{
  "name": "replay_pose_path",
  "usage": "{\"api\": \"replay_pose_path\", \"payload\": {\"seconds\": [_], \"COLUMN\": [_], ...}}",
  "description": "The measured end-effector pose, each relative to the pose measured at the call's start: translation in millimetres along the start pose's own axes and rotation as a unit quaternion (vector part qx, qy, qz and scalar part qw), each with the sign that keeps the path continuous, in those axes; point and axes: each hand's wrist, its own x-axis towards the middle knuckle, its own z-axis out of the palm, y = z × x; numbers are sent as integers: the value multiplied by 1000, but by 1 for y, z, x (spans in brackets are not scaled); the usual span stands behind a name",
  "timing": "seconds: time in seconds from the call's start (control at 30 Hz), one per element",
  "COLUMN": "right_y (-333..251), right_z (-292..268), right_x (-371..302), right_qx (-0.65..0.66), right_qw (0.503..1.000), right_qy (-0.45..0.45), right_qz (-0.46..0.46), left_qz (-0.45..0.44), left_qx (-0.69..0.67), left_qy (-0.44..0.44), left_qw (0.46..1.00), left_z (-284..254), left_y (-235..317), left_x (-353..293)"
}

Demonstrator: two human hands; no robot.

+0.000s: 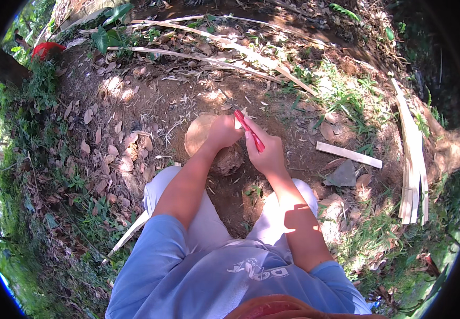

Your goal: The person sits on the ground in a wooded area and uses a red-handled saw to cut a small piece of light-colored wood. They hold the wood with their left hand and saw it with their right hand, producing wood shavings and small cut pieces.

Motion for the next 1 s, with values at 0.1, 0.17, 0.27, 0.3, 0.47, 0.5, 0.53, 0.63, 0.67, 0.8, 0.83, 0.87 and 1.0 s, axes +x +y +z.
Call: {"api": "replay_pose_path", "payload": {"seconds": [0.1,0.17,0.27,0.3,0.47,0.5,0.53,0.63,0.67,0.8,0.83,0.87,1.0], "right_y": [13,22,29,28,32,30,28,25,21,-41,-45,-48,-18], "right_z": [19,37,28,29,15,16,15,-15,-32,-112,-128,-137,-152], "right_x": [20,28,33,31,21,19,15,-20,-39,-101,-117,-132,-198], "right_qx": [29,24,10,24,40,51,62,41,36,32,-9,-42,99], "right_qw": [999,998,1000,999,998,997,996,998,999,986,979,968,961], "right_qy": [15,26,-13,-25,-25,-22,-20,-27,-31,-112,-140,-175,-118], "right_qz": [-38,-61,-26,-1,-41,-47,-55,-34,-21,121,151,175,230], "left_qz": [36,82,125,116,109,87,64,-16,-45,-52,-58,-65,-30], "left_qx": [15,6,-12,-20,-57,-54,-50,-2,19,52,25,10,-57], "left_qy": [12,13,9,21,10,10,11,3,-4,-16,-27,-27,-17], "left_qw": [999,996,992,993,992,995,997,1000,999,997,998,998,998], "left_z": [7,11,11,12,11,9,8,4,4,-6,-7,-9,0], "left_y": [-18,-30,-22,-28,-18,-25,-31,-25,-16,4,19,13,-12], "left_x": [-1,0,2,0,1,0,0,3,1,-4,-6,-8,-4]}}
